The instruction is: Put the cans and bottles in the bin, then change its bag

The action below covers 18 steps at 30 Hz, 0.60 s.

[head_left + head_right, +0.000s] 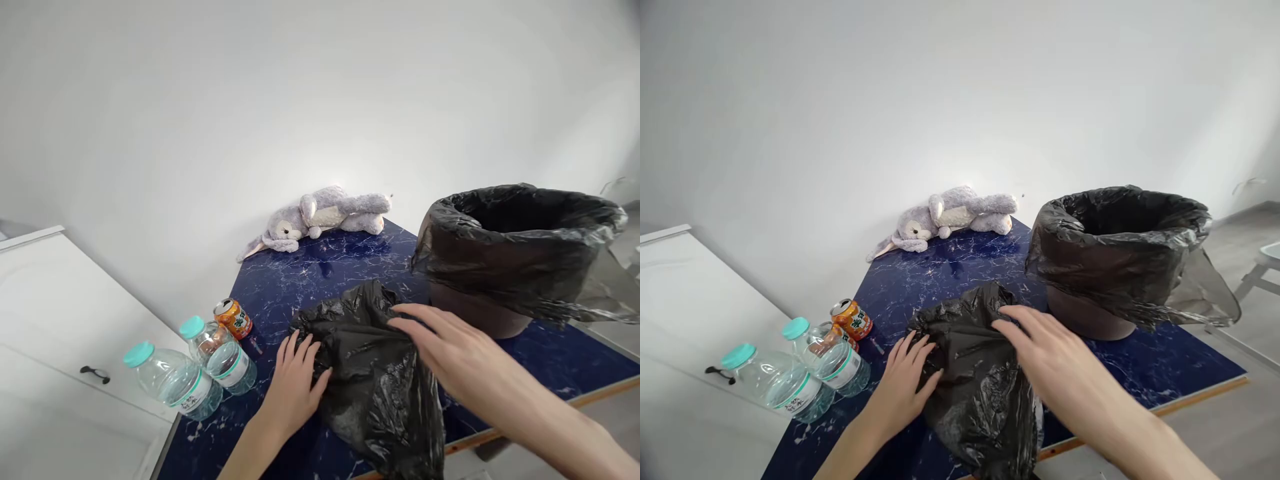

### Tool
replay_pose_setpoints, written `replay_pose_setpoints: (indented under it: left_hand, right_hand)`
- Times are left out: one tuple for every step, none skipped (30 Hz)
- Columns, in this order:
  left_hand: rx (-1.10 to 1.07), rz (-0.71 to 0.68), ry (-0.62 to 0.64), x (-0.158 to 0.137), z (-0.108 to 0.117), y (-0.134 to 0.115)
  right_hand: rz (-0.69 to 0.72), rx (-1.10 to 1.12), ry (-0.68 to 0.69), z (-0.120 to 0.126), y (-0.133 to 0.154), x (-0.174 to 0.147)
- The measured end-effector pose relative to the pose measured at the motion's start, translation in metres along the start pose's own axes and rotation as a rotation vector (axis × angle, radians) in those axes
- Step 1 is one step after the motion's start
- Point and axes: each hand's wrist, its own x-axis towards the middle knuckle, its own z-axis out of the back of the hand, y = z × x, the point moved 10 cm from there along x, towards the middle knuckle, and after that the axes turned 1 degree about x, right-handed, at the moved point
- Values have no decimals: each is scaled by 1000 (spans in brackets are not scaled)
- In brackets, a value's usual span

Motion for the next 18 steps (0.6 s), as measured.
replay_pose_setpoints:
  left_hand:
    - [-7,-10,4,0,-3,-8]
    - [-20,-16,4,2,-4,-15]
    - [-39,-21,5,6,-5,-21]
    - [-63,-22,11,11,-5,-23]
    - [-86,-20,24,17,-6,-23]
    - [-105,-14,46,22,-8,-20]
    - [-117,-3,79,27,-12,-15]
    - [-122,8,122,30,-17,-10]
    - [-117,21,167,31,-23,-3]
    - [-107,36,208,31,-28,3]
    - [-95,51,239,29,-32,9]
    - [-82,63,257,26,-36,13]
    - [-71,73,264,24,-37,16]
    - [-63,77,265,20,-37,17]
    - [-58,76,262,17,-37,18]
    - [-52,72,258,13,-35,17]
    - [-45,67,252,8,-33,17]
    - [-33,60,242,2,-30,16]
  right_hand:
    - [11,59,-21,2,17,5]
    - [22,110,-19,-1,32,10]
    - [31,146,5,-9,45,13]
    - [44,169,35,-19,54,14]
    - [46,180,70,-32,60,14]
    - [29,182,107,-47,60,11]
    - [0,178,145,-62,55,7]
    - [-39,170,185,-77,48,1]
    - [-75,164,224,-91,38,-5]
    - [-104,160,255,-102,29,-11]
    - [-125,158,277,-110,19,-18]
    - [-136,160,291,-115,10,-23]
    - [-144,163,297,-118,2,-28]
    - [-150,166,298,-117,-5,-32]
    - [-156,170,298,-115,-11,-36]
    - [-165,173,297,-110,-16,-40]
    - [-177,176,296,-104,-20,-44]
    - [-189,180,293,-95,-23,-49]
